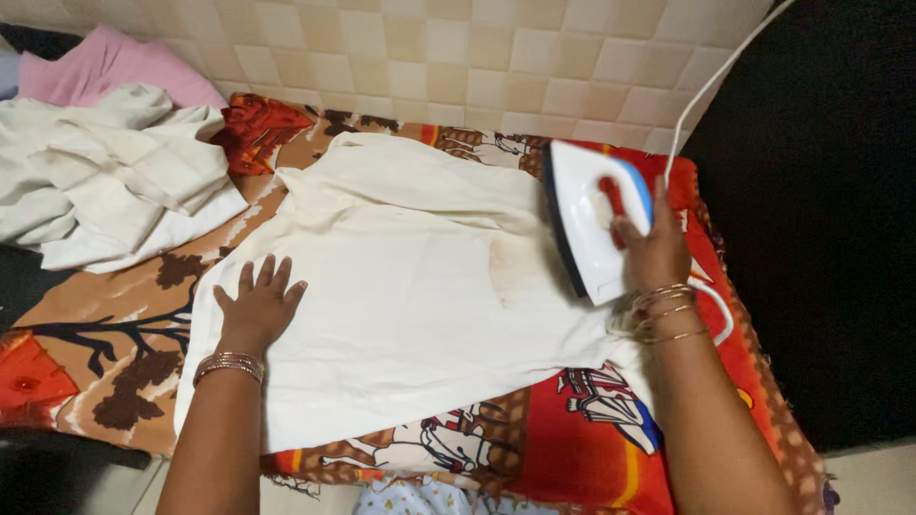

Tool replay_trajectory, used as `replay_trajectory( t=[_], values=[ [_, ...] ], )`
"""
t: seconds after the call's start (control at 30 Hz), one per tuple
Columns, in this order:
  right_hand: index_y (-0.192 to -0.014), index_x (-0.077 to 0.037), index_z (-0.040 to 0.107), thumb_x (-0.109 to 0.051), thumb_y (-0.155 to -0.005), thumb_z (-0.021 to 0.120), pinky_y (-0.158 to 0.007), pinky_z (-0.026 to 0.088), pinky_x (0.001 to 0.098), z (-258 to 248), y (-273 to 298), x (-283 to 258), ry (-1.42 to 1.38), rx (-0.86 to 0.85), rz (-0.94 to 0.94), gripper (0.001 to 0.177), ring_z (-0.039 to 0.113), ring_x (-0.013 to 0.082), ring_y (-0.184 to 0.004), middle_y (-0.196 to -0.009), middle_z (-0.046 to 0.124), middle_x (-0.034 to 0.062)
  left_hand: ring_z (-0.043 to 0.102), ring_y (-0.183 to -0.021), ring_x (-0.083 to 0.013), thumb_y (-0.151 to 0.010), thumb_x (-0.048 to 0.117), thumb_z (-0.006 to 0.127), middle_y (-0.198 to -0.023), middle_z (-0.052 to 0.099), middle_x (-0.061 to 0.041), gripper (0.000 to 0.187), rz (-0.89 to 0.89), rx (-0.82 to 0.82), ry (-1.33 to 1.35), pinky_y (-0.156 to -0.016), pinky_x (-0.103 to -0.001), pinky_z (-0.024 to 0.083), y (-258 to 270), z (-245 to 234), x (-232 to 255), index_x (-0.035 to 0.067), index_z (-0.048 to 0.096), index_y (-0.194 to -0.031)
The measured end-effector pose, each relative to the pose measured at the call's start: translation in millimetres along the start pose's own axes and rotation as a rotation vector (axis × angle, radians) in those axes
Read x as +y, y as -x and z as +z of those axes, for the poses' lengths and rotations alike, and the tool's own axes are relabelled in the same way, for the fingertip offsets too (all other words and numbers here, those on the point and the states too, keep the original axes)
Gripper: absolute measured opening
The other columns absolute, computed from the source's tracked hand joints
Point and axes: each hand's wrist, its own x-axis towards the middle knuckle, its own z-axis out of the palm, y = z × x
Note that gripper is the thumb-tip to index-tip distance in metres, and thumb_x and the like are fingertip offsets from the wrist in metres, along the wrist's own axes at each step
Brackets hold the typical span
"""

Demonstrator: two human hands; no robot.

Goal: The person irons a white shirt on a patterned bedsheet. They smooth the fabric, use a white and blue iron on the collar and sleeves, button the collar, and continue ironing the body of the shirt.

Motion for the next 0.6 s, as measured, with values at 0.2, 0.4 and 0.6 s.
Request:
replay_trajectory(
  t=[0.2, 0.4, 0.6],
  values=[
    [-0.140, -0.005, 0.048, 0.011, -0.095, 0.073, -0.095, 0.060, 0.0293, 31, -68, 86, -0.783, 0.273, 0.080, 0.054, 0.068, 0.0182, -0.110, -0.126, 0.066, 0.0069, 0.006, -0.157, -0.0265, -0.099, 0.062, 0.029, -0.170, 0.013, 0.004, 0.068, 0.011, 0.012, 0.025, -0.116, -0.073, 0.002, 0, -1, 2, 0.034, 0.022, -0.160],
    [-0.136, -0.008, 0.045, 0.021, -0.081, 0.073, -0.086, 0.063, 0.0349, 65, -114, 145, -1.055, 0.418, 0.183, 0.068, 0.067, 0.0235, -0.108, -0.126, 0.059, 0.0110, 0.007, -0.157, -0.0260, -0.100, 0.062, 0.029, -0.170, 0.014, 0.004, 0.067, 0.001, 0.007, 0.028, -0.117, -0.072, 0.003, 3, -4, 3, 0.034, 0.023, -0.160],
    [-0.144, -0.009, 0.040, 0.026, -0.072, 0.073, -0.090, 0.063, 0.0380, 110, -122, 192, -1.158, 0.443, 0.281, 0.087, 0.061, 0.0288, -0.121, -0.138, 0.054, 0.0121, 0.007, -0.156, -0.0263, -0.099, 0.061, 0.029, -0.170, 0.014, 0.004, 0.067, 0.000, 0.007, 0.013, -0.116, -0.072, 0.003, 3, -6, 4, 0.034, 0.023, -0.160]
  ],
)
